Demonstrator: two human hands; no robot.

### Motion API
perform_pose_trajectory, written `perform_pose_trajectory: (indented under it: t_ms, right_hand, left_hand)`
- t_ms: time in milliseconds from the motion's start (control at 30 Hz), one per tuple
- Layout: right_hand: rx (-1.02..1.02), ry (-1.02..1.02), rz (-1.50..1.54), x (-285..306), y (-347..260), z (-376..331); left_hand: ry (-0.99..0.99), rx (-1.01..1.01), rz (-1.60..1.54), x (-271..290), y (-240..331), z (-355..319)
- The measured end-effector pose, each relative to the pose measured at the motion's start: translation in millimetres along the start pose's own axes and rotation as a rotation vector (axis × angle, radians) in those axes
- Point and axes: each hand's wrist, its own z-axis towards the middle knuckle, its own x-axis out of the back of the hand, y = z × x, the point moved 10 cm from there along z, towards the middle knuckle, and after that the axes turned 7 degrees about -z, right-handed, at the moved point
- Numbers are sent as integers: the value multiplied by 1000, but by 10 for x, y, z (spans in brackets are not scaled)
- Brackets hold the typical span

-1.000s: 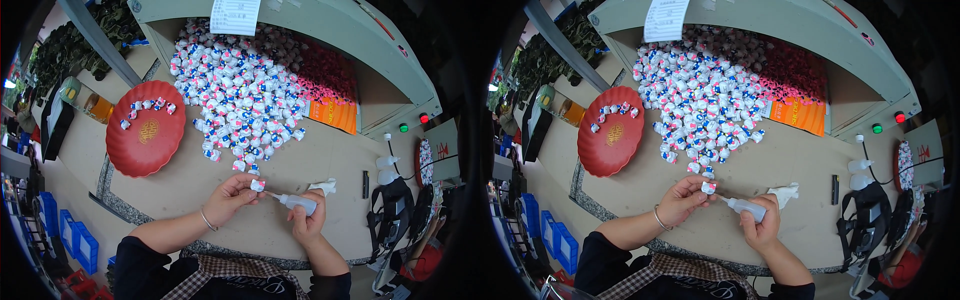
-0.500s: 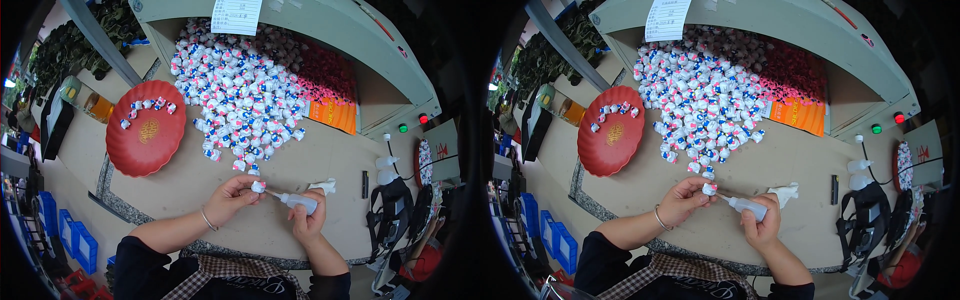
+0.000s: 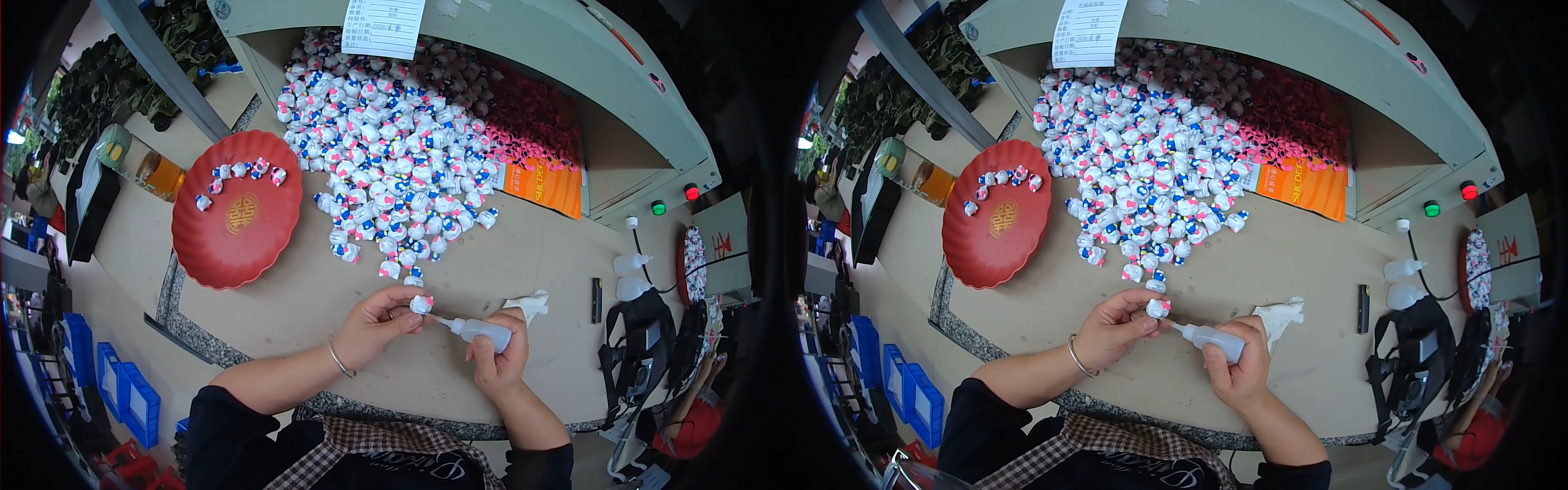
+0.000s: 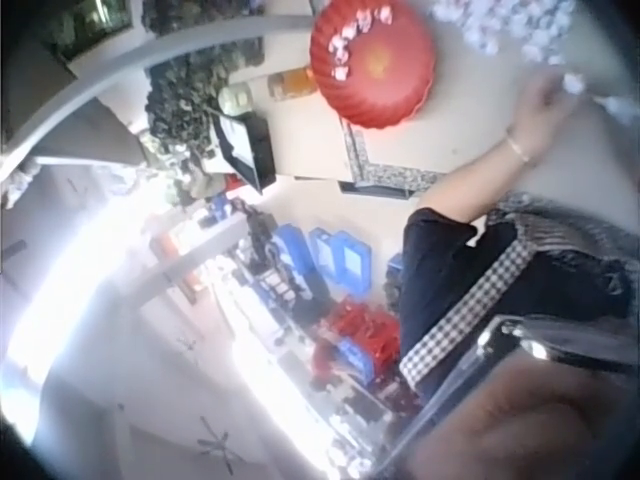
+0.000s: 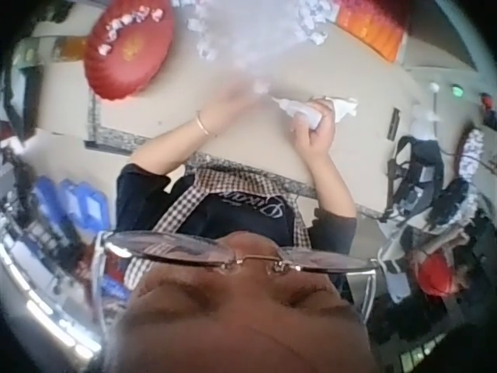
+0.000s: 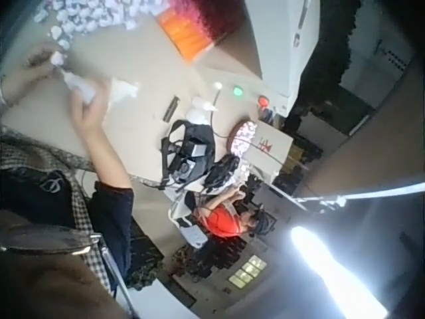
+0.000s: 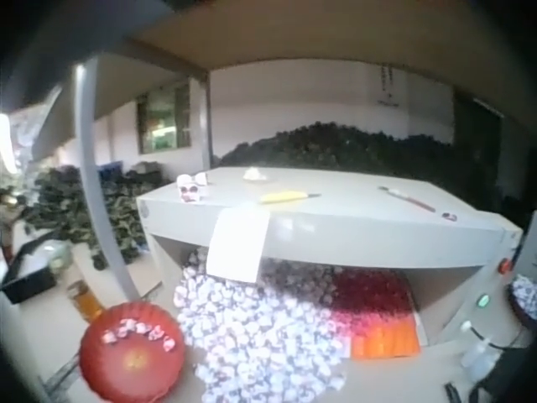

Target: The person applies glue from a glue bottle to small plastic pieces and joins them to other plastic components by hand at an assembly station.

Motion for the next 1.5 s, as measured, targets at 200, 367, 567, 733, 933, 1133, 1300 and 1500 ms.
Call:
perform_pose_trajectory:
  t_ms: [200, 367, 567, 733, 933, 1133, 1300, 1500]
  right_hand:
    - [20, -7, -72, 38, -11, -2]
    - [-61, 19, 39, 64, 15, 9]
    - [-352, 178, 437, 294, 142, 179]
    - [-435, 141, 245, 469, 338, 584]
    - [-229, 197, -583, 769, 840, 1629]
    - [-126, 53, -1148, 414, 840, 2004]
    - [12, 64, -1142, 444, 707, 1875]
    - [-409, 30, -82, 522, 477, 1196]
  left_hand:
    - [12, -10, 8, 18, 15, -3]
    - [-5, -8, 3, -28, 28, 9]
    - [24, 22, -9, -13, 25, 7]
    - [36, 34, -1, 4, 21, -10]
    - [41, 70, -54, -45, 4, 4]
    - [36, 79, -117, 21, -13, 13]
    - [4, 55, -92, -12, 25, 28]
    - [-9, 43, -60, 8, 35, 18]
